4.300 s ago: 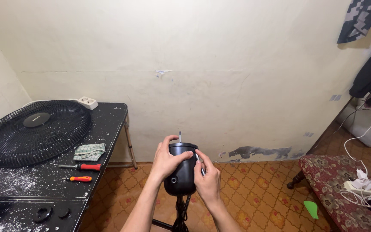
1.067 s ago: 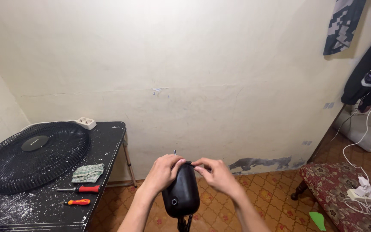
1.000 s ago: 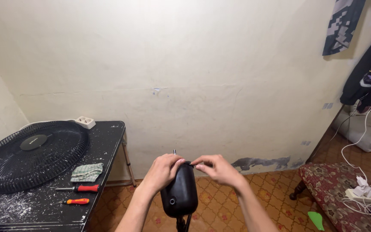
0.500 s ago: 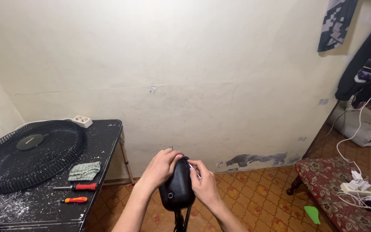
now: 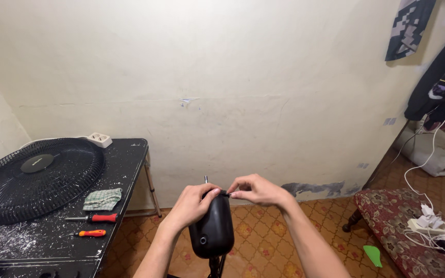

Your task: The person disassembles a standing fan by removing screws and components from the motor housing using a screwdriver. They place removed parts on a nearby table and continue to separate the motor casing to expose internal components.

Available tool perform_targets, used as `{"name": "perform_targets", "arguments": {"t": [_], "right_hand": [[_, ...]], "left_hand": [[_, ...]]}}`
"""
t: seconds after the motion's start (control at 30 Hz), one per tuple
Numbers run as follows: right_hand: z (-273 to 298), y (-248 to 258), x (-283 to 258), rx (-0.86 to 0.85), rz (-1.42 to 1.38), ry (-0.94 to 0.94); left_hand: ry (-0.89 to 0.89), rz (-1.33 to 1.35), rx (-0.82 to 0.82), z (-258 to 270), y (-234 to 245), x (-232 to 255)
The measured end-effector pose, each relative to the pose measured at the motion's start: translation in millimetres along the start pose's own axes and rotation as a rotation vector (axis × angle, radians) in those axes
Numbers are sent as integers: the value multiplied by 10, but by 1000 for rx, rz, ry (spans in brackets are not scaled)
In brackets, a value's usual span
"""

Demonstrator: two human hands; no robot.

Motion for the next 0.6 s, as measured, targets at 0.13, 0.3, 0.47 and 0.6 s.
{"name": "perform_targets", "arguments": {"t": [0.13,0.3,0.47,0.6], "right_hand": [[-91,-20,164,-129,-188,-39],[10,-76,224,-27,-138,-85],[263,-214,145,234,-160,-96],[425,-322,47,506,-113,-26]], "left_hand": [[4,11,-46,-10,14,9],[68,-24,-43,-49,40,-51],[55,-26,15,-45,80,-70],[-45,10,133,-47,115,10]]}}
Point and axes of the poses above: each hand's wrist, its own z-axis away from the middle knuckle, its own y-axis out of the back of the hand, x = y × z, the point moved 8 cm from there along -z, towards the middle knuckle, and after that the axes turned 9 degrees about x, right-handed, at the moved point
